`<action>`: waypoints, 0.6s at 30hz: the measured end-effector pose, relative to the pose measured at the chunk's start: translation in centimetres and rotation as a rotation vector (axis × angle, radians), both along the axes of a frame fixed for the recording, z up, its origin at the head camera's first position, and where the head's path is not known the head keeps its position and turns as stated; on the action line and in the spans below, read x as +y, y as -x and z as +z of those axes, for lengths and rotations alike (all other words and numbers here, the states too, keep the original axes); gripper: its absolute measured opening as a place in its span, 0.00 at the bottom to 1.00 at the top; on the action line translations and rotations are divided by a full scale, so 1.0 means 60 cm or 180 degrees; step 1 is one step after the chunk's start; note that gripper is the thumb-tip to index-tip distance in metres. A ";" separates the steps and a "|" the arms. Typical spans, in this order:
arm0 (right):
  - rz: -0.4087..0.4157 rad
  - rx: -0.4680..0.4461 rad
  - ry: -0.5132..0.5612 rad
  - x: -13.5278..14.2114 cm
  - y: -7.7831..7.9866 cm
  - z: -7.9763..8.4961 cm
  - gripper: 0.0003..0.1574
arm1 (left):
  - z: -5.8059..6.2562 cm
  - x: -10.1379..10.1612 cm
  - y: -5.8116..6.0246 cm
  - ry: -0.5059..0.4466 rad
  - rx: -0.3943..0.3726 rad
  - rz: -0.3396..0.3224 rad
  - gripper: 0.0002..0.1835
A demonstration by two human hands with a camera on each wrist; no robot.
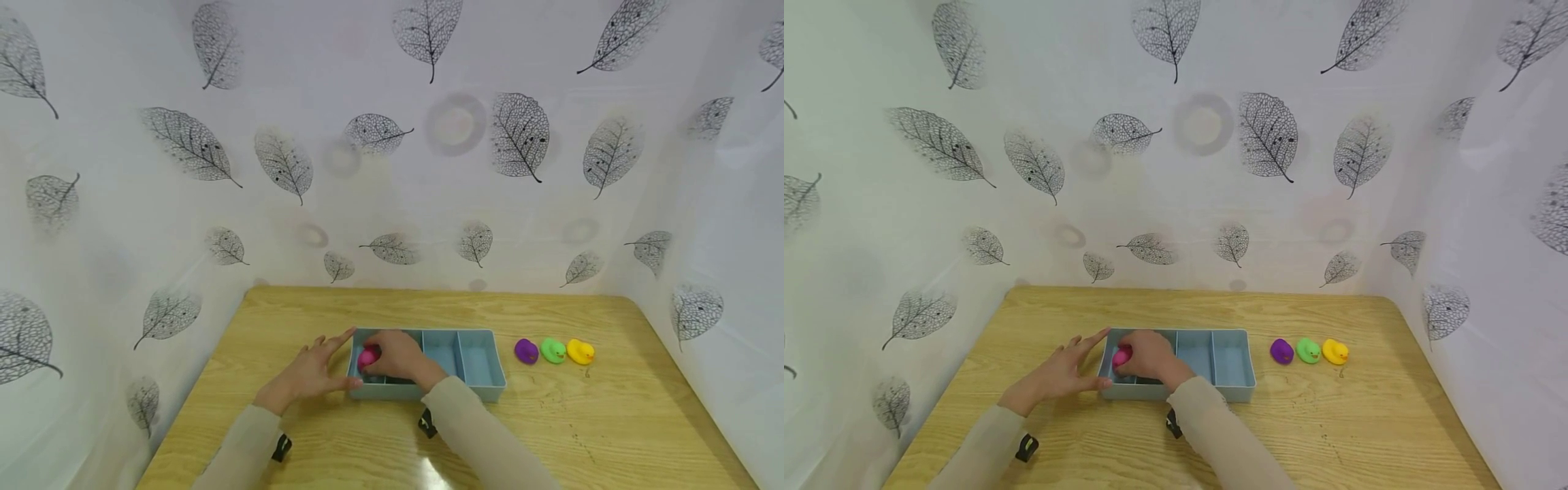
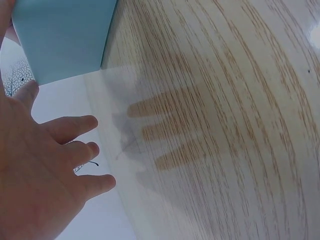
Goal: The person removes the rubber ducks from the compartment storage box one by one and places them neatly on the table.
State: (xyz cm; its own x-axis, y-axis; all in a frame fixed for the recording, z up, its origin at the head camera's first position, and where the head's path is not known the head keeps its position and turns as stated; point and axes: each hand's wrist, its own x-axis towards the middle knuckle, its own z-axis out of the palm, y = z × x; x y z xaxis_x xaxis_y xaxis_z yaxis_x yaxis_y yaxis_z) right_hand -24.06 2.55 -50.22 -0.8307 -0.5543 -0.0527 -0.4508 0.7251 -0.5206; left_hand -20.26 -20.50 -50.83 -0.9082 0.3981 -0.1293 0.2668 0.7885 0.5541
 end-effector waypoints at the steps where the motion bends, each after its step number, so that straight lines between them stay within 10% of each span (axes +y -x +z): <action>1: 0.0007 -0.0001 0.0014 0.000 0.001 -0.001 0.32 | 0.000 0.000 0.000 0.0004 -0.0003 0.0002 0.58; 18: 0.0145 -0.0168 0.0662 0.020 0.006 0.002 0.23 | -0.003 -0.002 0.001 0.0018 0.0033 -0.0044 0.57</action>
